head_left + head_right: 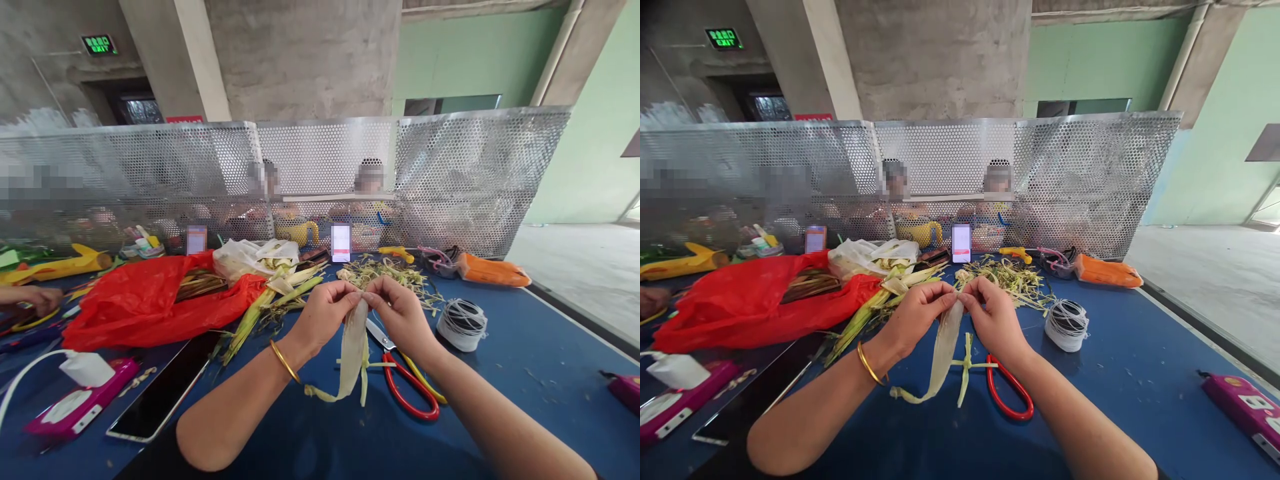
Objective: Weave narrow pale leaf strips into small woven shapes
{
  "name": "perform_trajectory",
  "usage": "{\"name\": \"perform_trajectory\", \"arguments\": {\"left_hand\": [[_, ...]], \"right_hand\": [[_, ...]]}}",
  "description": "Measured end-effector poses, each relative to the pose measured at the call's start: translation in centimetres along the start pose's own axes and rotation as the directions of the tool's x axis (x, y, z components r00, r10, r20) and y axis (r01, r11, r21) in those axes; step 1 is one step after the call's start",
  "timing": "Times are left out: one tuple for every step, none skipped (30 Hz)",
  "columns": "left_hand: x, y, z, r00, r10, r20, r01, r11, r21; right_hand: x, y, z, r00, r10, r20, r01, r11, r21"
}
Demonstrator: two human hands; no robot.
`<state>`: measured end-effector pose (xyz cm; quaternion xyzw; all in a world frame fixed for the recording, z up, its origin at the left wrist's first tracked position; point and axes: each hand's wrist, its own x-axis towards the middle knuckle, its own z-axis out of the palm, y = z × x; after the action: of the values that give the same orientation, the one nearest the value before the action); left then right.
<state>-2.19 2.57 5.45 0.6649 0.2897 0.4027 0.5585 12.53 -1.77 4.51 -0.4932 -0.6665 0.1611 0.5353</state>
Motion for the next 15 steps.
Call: {"name": "perform_trajectory", "arguments": {"left_hand": [[-0.02,-0.05,0.06,1.0,0.002,-0.002,-0.002,1.0,-0.005],[-0.03,-0.13,0.12,1.0,0.001,-0.006,-0.001,1.0,-0.013],[-0.03,-0.24,0.17,1.0,-0.005,-0.01,0.005,1.0,-0.026],[-0.01,-0.37,0.2,1.0,-0.016,-0.013,0.015,0.999,-0.044],[0.02,-0.5,0.22,0.999,-0.03,-0.013,0.029,0.997,-0.065],[0.05,-0.62,0.22,0.999,-0.047,-0.008,0.046,0.995,-0.084],[0.09,-0.71,0.21,0.998,-0.063,0.0,0.063,0.993,-0.099],[0.12,-0.77,0.2,0.997,-0.076,0.005,0.076,0.992,-0.105],[0.13,-0.8,0.21,0.996,-0.085,0.01,0.086,0.991,-0.104],[0.12,-0.8,0.23,0.996,-0.091,0.011,0.092,0.991,-0.099],[0.1,-0.78,0.28,0.996,-0.093,0.01,0.093,0.991,-0.094],[0.06,-0.76,0.35,0.996,-0.092,0.006,0.092,0.991,-0.093],[0.01,-0.73,0.43,0.996,-0.089,-0.005,0.089,0.992,-0.094],[-0.03,-0.72,0.52,0.996,-0.088,-0.021,0.086,0.992,-0.096],[-0.04,-0.72,0.58,0.995,-0.089,-0.041,0.085,0.991,-0.1]], "right_hand": [[-0.07,-0.04,-0.02,0.999,-0.04,0.0,0.04,0.998,-0.052],[-0.13,-0.08,-0.04,0.996,-0.084,0.002,0.084,0.991,-0.109],[-0.2,-0.11,-0.05,0.992,-0.13,0.006,0.129,0.978,-0.165],[-0.25,-0.12,-0.04,0.985,-0.171,0.011,0.17,0.961,-0.217],[-0.29,-0.1,-0.03,0.979,-0.203,0.012,0.199,0.946,-0.258],[-0.32,-0.05,0.01,0.975,-0.22,0.006,0.213,0.935,-0.284],[-0.33,0.01,0.06,0.975,-0.224,-0.009,0.211,0.932,-0.294],[-0.34,0.09,0.11,0.976,-0.215,-0.034,0.197,0.937,-0.29],[-0.34,0.17,0.18,0.978,-0.201,-0.061,0.177,0.945,-0.276],[-0.34,0.23,0.23,0.979,-0.185,-0.086,0.157,0.953,-0.26],[-0.35,0.27,0.28,0.979,-0.173,-0.105,0.143,0.959,-0.246],[-0.35,0.27,0.32,0.979,-0.167,-0.118,0.136,0.962,-0.235],[-0.36,0.25,0.35,0.978,-0.169,-0.126,0.137,0.964,-0.226],[-0.38,0.19,0.37,0.975,-0.179,-0.13,0.149,0.965,-0.215],[-0.41,0.09,0.39,0.972,-0.198,-0.13,0.171,0.966,-0.195]]}}
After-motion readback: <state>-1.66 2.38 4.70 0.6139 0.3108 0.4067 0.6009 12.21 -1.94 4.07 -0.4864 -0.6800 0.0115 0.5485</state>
